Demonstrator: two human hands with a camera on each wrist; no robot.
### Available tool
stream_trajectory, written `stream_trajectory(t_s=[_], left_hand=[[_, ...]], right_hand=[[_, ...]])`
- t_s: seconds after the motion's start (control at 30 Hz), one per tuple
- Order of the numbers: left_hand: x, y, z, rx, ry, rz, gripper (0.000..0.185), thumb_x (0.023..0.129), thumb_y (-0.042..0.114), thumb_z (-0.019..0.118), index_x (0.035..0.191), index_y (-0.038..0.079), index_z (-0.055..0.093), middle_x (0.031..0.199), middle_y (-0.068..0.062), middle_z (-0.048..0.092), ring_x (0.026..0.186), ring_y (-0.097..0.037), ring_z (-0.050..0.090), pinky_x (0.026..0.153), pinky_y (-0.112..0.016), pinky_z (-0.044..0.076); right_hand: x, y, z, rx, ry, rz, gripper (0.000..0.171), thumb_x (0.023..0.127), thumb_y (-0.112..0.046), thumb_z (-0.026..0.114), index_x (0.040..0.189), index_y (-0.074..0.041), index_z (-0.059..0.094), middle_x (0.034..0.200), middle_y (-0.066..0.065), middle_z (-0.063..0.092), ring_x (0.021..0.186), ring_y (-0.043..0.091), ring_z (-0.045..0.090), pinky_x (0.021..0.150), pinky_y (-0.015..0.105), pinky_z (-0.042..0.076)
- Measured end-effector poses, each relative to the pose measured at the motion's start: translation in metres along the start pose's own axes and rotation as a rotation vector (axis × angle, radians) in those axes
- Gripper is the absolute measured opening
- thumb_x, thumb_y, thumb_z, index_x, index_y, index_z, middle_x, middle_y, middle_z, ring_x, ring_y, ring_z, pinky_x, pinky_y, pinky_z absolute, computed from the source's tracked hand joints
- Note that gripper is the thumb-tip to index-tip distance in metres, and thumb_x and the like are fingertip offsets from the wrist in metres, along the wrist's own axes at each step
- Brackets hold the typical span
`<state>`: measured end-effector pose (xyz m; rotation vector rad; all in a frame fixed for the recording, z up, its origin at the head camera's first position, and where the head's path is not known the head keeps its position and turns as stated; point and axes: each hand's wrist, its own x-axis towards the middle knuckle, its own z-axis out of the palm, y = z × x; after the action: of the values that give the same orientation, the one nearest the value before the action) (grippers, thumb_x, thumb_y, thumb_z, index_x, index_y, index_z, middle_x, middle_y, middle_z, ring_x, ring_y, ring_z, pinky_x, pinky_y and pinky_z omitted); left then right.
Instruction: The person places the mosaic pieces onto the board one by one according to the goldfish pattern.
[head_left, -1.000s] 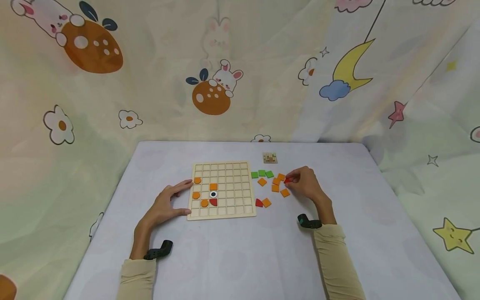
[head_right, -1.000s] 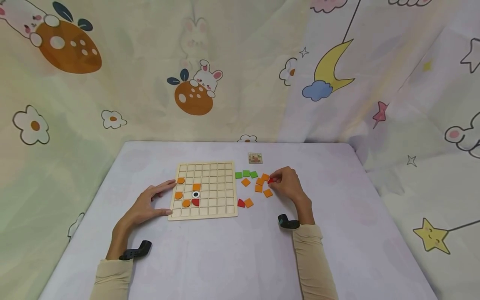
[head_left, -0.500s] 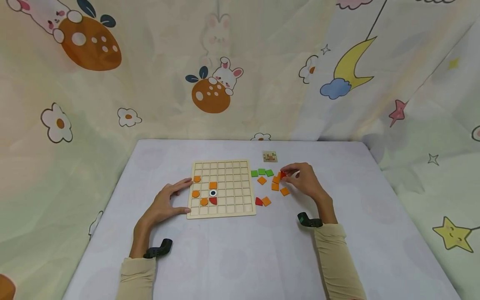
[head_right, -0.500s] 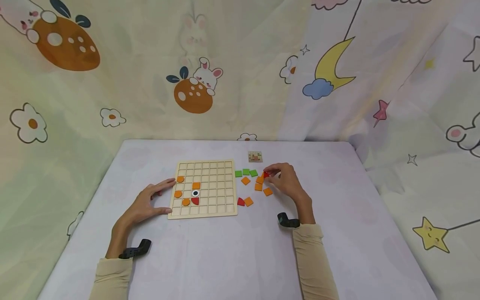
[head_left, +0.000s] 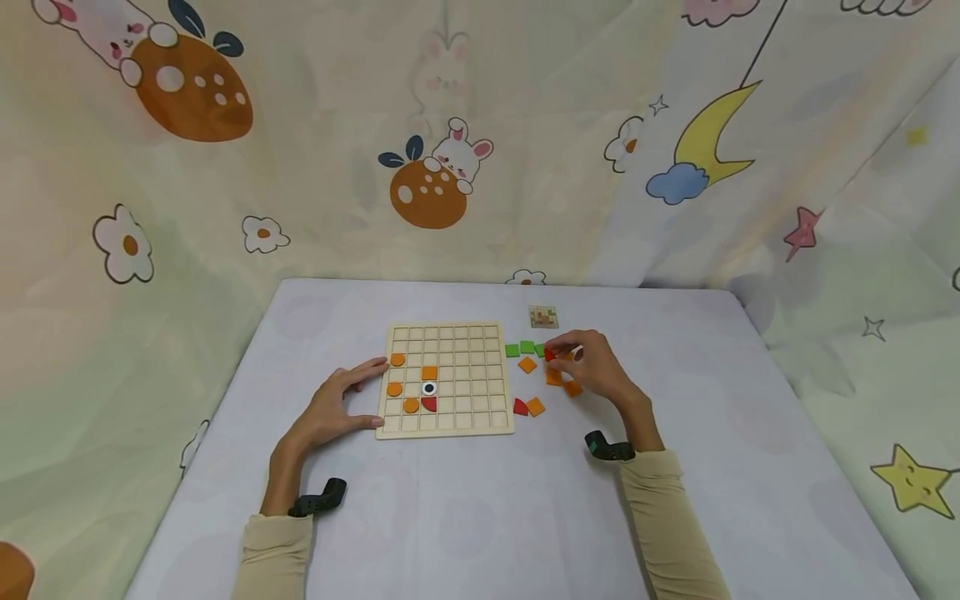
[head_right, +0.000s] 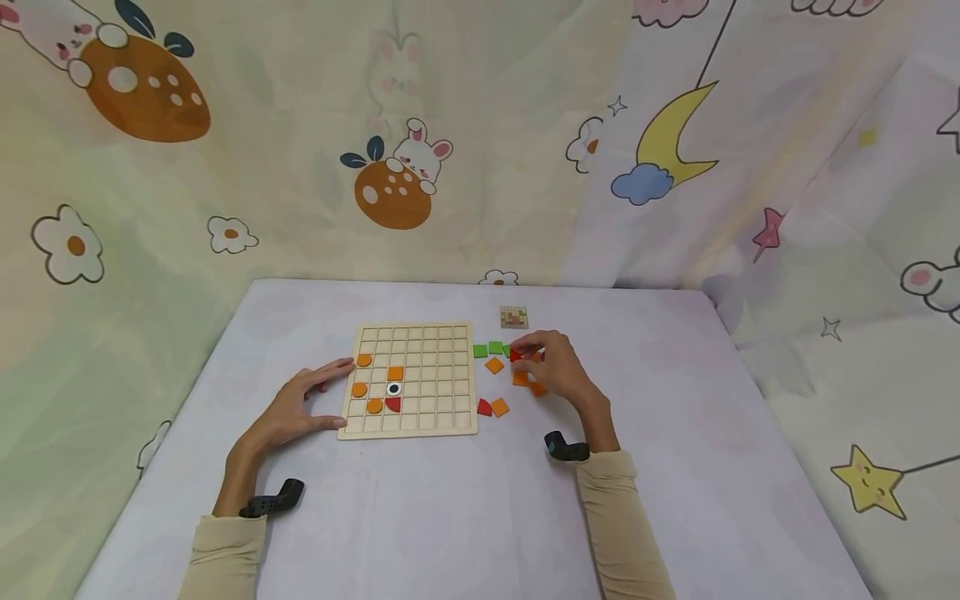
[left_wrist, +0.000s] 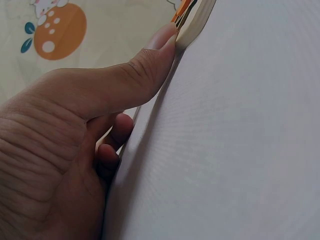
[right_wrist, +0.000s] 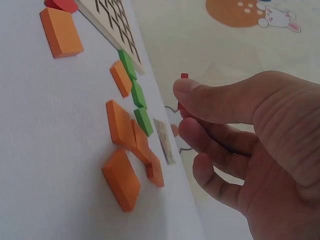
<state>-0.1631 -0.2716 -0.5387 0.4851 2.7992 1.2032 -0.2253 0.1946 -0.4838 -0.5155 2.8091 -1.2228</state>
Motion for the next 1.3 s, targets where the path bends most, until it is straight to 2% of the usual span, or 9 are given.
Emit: stream_trajectory(t_s=[0.23, 0.43, 0.87, 1.1, 1.3], left_hand=[[0.000, 0.001, 0.001, -0.003, -0.007, -0.007, 0.093, 0.068, 0.050, 0.090, 0.150, 0.032, 0.049, 0.162, 0.011, 0.038, 0.102, -0.014, 0.042, 0.091, -0.039, 0.036], [0.001, 0.001, 0.001, 0.016, -0.001, 0.007, 0.095, 0.068, 0.049, 0.090, 0.150, 0.030, 0.048, 0.163, 0.008, 0.038, 0.103, -0.012, 0.042, 0.090, -0.038, 0.037], [0.001, 0.002, -0.001, 0.009, 0.001, 0.008, 0.096, 0.067, 0.049, 0.091, 0.150, 0.029, 0.049, 0.162, 0.007, 0.039, 0.100, -0.014, 0.042, 0.090, -0.039, 0.036], [0.000, 0.003, -0.001, -0.004, 0.002, 0.004, 0.094, 0.067, 0.047, 0.091, 0.150, 0.029, 0.049, 0.162, 0.007, 0.040, 0.100, -0.015, 0.042, 0.089, -0.038, 0.036], [0.000, 0.002, 0.000, -0.004, 0.004, 0.011, 0.095, 0.067, 0.048, 0.091, 0.150, 0.028, 0.049, 0.162, 0.006, 0.040, 0.099, -0.015, 0.042, 0.088, -0.038, 0.036]], right_hand=[[0.008, -0.006, 0.008, 0.008, -0.033, -0.053, 0.024, 0.085, -0.011, 0.080, 0.108, -0.013, 0.078, 0.104, 0.001, 0.077, 0.091, 0.018, 0.064, 0.081, 0.038, 0.051], [0.023, -0.017, 0.020, 0.009, -0.060, -0.126, 0.026, 0.082, -0.009, 0.082, 0.108, -0.010, 0.079, 0.101, 0.002, 0.078, 0.087, 0.017, 0.064, 0.075, 0.036, 0.051], [0.060, -0.046, 0.063, 0.047, -0.145, -0.255, 0.026, 0.082, -0.012, 0.083, 0.107, -0.009, 0.079, 0.099, 0.004, 0.078, 0.083, 0.019, 0.068, 0.071, 0.031, 0.051], [0.075, -0.060, 0.086, -0.002, -0.212, -0.228, 0.024, 0.083, -0.013, 0.082, 0.107, -0.011, 0.079, 0.098, 0.000, 0.078, 0.081, 0.012, 0.066, 0.072, 0.027, 0.052], [0.082, -0.069, 0.098, -0.029, -0.225, -0.238, 0.023, 0.083, -0.009, 0.082, 0.105, -0.008, 0.079, 0.097, 0.003, 0.077, 0.080, 0.011, 0.066, 0.074, 0.026, 0.053]])
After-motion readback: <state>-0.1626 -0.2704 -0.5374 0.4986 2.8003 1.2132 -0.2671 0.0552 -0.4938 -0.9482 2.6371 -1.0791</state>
